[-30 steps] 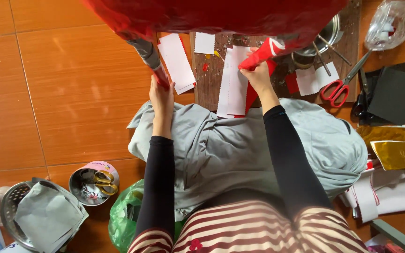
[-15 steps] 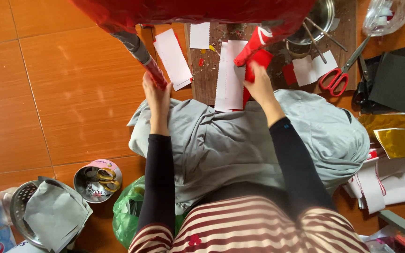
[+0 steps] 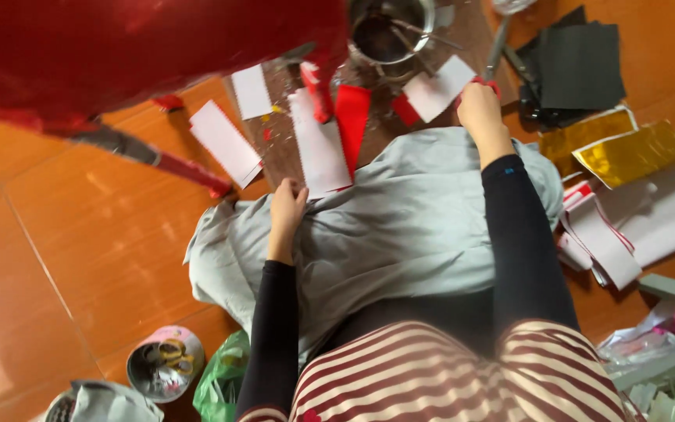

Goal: Assembling and decorating paper-based animal figurines using paper strips, glue, and scissors.

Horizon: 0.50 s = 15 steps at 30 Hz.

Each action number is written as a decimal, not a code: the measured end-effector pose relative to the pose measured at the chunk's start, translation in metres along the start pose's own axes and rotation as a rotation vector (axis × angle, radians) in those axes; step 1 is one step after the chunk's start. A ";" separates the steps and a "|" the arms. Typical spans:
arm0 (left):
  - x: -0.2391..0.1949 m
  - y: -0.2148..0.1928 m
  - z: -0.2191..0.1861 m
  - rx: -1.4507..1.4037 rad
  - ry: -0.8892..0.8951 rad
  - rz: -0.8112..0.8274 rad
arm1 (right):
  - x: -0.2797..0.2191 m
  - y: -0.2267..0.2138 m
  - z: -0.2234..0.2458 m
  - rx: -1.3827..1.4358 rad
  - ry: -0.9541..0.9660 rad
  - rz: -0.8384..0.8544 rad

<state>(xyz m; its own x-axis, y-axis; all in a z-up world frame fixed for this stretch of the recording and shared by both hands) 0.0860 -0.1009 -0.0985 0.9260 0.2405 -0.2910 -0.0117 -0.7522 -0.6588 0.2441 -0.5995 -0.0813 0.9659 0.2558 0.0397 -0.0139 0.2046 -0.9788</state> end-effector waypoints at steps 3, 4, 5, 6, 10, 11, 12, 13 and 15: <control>0.001 0.010 0.005 0.188 -0.120 -0.022 | -0.023 -0.033 -0.018 0.250 0.258 -0.162; -0.001 0.010 -0.005 0.182 -0.100 -0.019 | -0.027 -0.014 -0.029 0.240 0.267 -0.179; -0.001 0.011 -0.004 0.273 -0.195 0.013 | -0.032 0.003 -0.043 0.241 0.313 -0.230; 0.000 0.011 -0.003 0.359 -0.290 0.040 | -0.033 0.020 -0.057 0.240 0.355 -0.285; 0.009 0.022 0.007 0.268 -0.274 -0.010 | -0.028 0.018 -0.052 0.315 0.478 -0.299; 0.010 0.023 0.018 0.154 -0.319 -0.025 | -0.026 0.014 -0.047 0.250 0.464 -0.267; 0.010 0.024 0.030 0.039 -0.365 -0.041 | -0.023 0.010 -0.041 0.187 0.447 -0.234; 0.013 0.021 0.024 0.031 -0.355 -0.045 | -0.019 0.004 -0.042 0.182 0.444 -0.246; 0.010 0.017 0.022 -0.102 -0.335 0.023 | -0.020 0.009 -0.038 0.301 0.482 -0.197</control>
Point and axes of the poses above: each hand's wrist, its own x-axis towards the middle knuckle, its own y-axis out of the palm, z = x × y, the point moved 9 cm from there along x, towards the middle knuckle, and after that the axes turned 14 degrees about -y, right-handed, at the moved point
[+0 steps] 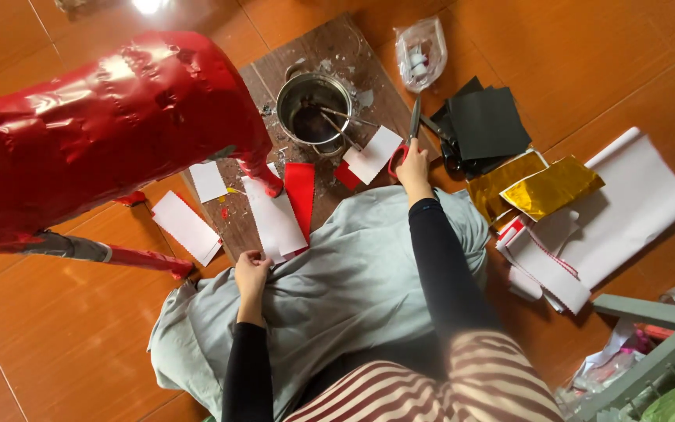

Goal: Assembling and decorating paper-based animal figurines using paper strips, glue, and scissors.

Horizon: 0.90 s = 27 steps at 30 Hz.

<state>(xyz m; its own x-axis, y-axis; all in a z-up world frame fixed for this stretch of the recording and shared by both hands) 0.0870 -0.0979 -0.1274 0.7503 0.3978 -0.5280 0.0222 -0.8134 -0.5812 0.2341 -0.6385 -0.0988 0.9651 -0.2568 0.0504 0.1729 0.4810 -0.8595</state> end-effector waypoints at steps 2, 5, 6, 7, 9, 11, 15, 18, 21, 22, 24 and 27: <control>0.004 0.002 0.006 -0.065 -0.009 0.048 | 0.003 -0.004 -0.006 0.045 0.081 0.006; 0.004 0.005 0.011 -0.209 -0.050 0.142 | 0.008 0.000 -0.021 0.292 0.116 -0.113; 0.003 0.008 0.012 -0.294 -0.079 0.186 | 0.012 -0.003 -0.025 0.491 0.064 -0.241; 0.001 0.008 0.008 -0.299 -0.079 0.186 | 0.012 -0.023 -0.014 0.489 0.059 -0.240; -0.005 0.004 0.001 -0.322 -0.085 0.193 | -0.005 -0.020 -0.002 1.295 0.477 -0.161; -0.001 0.005 0.003 -0.343 -0.062 0.190 | -0.018 -0.055 0.031 1.483 0.368 -0.154; 0.008 0.007 0.023 -0.731 -0.247 0.230 | -0.066 -0.117 0.098 1.698 0.197 -0.145; 0.032 0.009 0.041 -0.751 -0.113 0.182 | -0.115 -0.148 0.150 1.523 -0.065 -0.103; 0.000 0.000 0.010 -0.661 -0.132 0.240 | -0.165 -0.134 0.188 1.769 -0.193 0.194; 0.006 0.007 0.015 -0.661 -0.138 0.240 | -0.172 -0.131 0.192 1.768 -0.188 0.196; 0.016 0.011 0.018 -0.349 0.021 0.129 | -0.194 -0.108 0.205 1.706 -0.079 0.421; 0.011 0.004 0.013 -0.291 0.105 0.019 | -0.203 -0.083 0.207 1.711 -0.069 0.558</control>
Point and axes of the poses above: each hand's wrist, its own x-axis towards the middle knuckle, its own y-axis out of the palm, z = x × y, the point moved 9 cm from there along x, towards the middle knuckle, and after that the axes turned 14 degrees about -y, right-handed, at the moved point
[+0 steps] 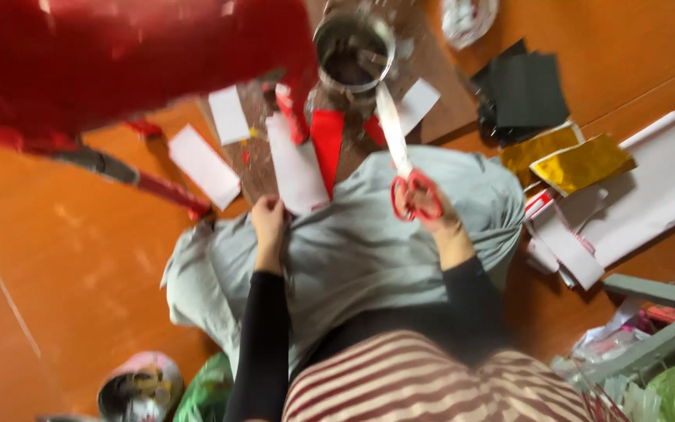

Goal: Assembling and decorating paper-based animal figurines using paper strips, glue, and scissors.

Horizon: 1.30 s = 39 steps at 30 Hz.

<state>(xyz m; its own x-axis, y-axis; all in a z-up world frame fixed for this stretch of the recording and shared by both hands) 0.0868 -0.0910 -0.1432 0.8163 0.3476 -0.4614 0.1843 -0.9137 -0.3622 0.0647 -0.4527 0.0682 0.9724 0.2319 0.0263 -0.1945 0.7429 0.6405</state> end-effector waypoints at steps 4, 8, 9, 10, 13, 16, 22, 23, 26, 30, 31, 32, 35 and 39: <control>-0.019 -0.007 -0.032 0.071 0.095 -0.141 | 0.010 -0.013 -0.001 -0.016 -0.072 -0.061; -0.017 0.018 -0.060 0.190 0.176 -0.179 | 0.018 -0.035 -0.001 0.033 -0.130 -0.222; -0.013 0.029 -0.056 0.231 0.103 -0.152 | 0.016 -0.043 -0.002 0.020 -0.141 -0.256; -0.016 0.036 -0.059 0.236 0.100 -0.156 | 0.016 -0.043 -0.003 0.026 -0.137 -0.255; -0.023 0.055 -0.069 0.476 0.017 -0.224 | 0.019 -0.045 -0.001 -0.010 -0.141 -0.274; -0.031 0.061 -0.081 0.621 -0.037 -0.256 | 0.019 -0.038 0.002 -0.063 -0.148 -0.234; -0.029 0.028 -0.092 0.633 -0.064 -0.428 | 0.023 -0.033 0.002 -0.125 -0.127 -0.226; -0.022 0.027 -0.082 0.638 -0.089 -0.414 | 0.025 -0.032 0.002 -0.127 -0.127 -0.221; 0.005 0.030 -0.052 0.615 -0.133 -0.339 | 0.027 -0.032 0.002 -0.135 -0.128 -0.224; 0.035 0.034 -0.022 0.472 -0.175 -0.176 | 0.023 -0.033 0.004 -0.104 -0.136 -0.246; 0.038 0.030 -0.017 0.470 -0.163 -0.172 | 0.023 -0.033 0.005 -0.108 -0.148 -0.247; 0.042 0.028 -0.011 0.382 -0.148 -0.112 | 0.022 -0.034 0.005 -0.109 -0.151 -0.257; 0.033 0.014 -0.005 0.278 -0.136 -0.027 | 0.020 -0.037 0.001 -0.124 -0.150 -0.272; -0.001 0.012 0.001 -0.804 -0.416 0.234 | 0.018 -0.023 -0.006 -0.181 -0.143 -0.140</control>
Point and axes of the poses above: each hand's wrist, its own x-axis towards the middle knuckle, its own y-axis out of the palm, z = x × y, the point moved 9 cm from there along x, towards the middle knuckle, and after that the axes turned 14 degrees about -y, right-handed, at the moved point
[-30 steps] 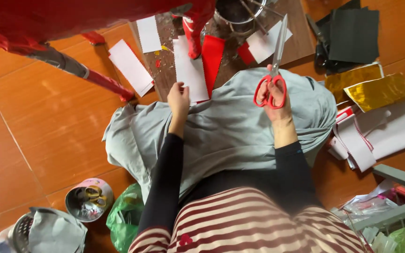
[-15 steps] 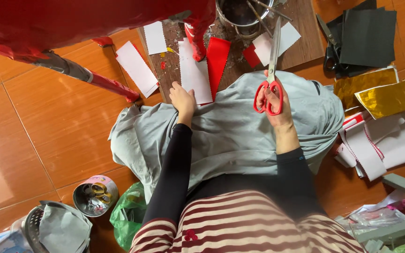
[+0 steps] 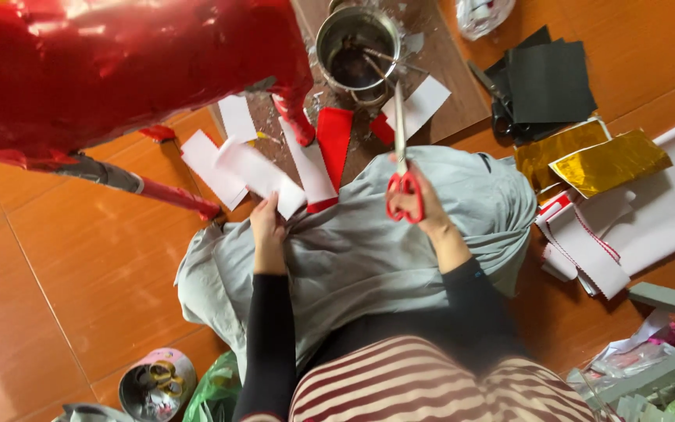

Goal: Assembling and decorating paper-based animal figurines using paper strips, glue, and scissors.

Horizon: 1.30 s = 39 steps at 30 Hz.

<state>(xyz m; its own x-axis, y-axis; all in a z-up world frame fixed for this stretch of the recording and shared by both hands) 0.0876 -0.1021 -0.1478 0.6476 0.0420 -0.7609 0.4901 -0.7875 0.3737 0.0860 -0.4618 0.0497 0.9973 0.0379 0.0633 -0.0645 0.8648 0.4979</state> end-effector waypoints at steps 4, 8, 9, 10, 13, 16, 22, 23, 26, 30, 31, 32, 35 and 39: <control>-0.047 0.043 0.031 -0.194 -0.069 0.231 | -0.023 0.035 -0.033 -0.056 0.283 -0.008; -0.083 0.088 0.078 -0.265 -0.089 0.426 | -0.041 0.070 -0.049 -0.335 0.104 0.098; -0.094 0.100 0.081 -0.246 -0.105 0.371 | -0.043 0.075 -0.050 -0.438 -0.003 0.110; -0.099 0.104 0.082 -0.250 -0.104 0.374 | -0.044 0.072 -0.050 -0.441 -0.004 0.112; -0.120 0.121 0.064 -0.235 -0.086 0.401 | -0.043 0.047 -0.026 -0.446 -0.083 -0.081; -0.138 0.122 0.028 -0.341 -0.090 0.376 | -0.044 0.027 0.013 -0.519 -0.051 -0.084; -0.109 0.094 0.042 -0.042 -0.061 0.283 | -0.055 -0.019 0.114 -0.669 -0.022 -0.102; -0.112 0.104 0.055 0.191 -0.028 0.320 | -0.061 -0.035 0.129 -0.731 0.000 -0.143; -0.140 0.156 0.071 0.494 0.001 0.353 | -0.084 -0.085 0.158 -0.906 0.026 -0.257; -0.151 0.213 0.092 0.487 -0.046 0.464 | -0.112 -0.090 0.225 -1.432 -0.273 -0.368; -0.156 0.223 0.091 0.489 -0.055 0.463 | -0.120 -0.080 0.230 -1.434 -0.263 -0.372; -0.162 0.233 0.093 0.501 -0.106 0.473 | -0.128 -0.084 0.220 -1.178 -0.098 -0.409; -0.163 0.242 0.103 0.501 -0.165 0.498 | -0.161 -0.064 0.179 -0.735 0.252 -0.388; -0.160 0.240 0.104 0.474 -0.159 0.516 | -0.198 -0.006 0.136 -0.416 0.638 -0.127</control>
<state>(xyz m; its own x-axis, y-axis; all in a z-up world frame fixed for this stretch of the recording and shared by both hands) 0.0404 -0.3617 0.0086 0.6176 -0.4693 -0.6311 -0.1846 -0.8666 0.4636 -0.1162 -0.5421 0.1519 0.8319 0.0980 -0.5462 -0.0555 0.9940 0.0938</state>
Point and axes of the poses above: each hand's wrist, its own x-axis towards the middle knuckle, its own y-axis out of the palm, z = x × y, the point moved 9 cm from there along x, towards the middle knuckle, and after that the axes turned 14 degrees about -y, right-handed, at the moved point
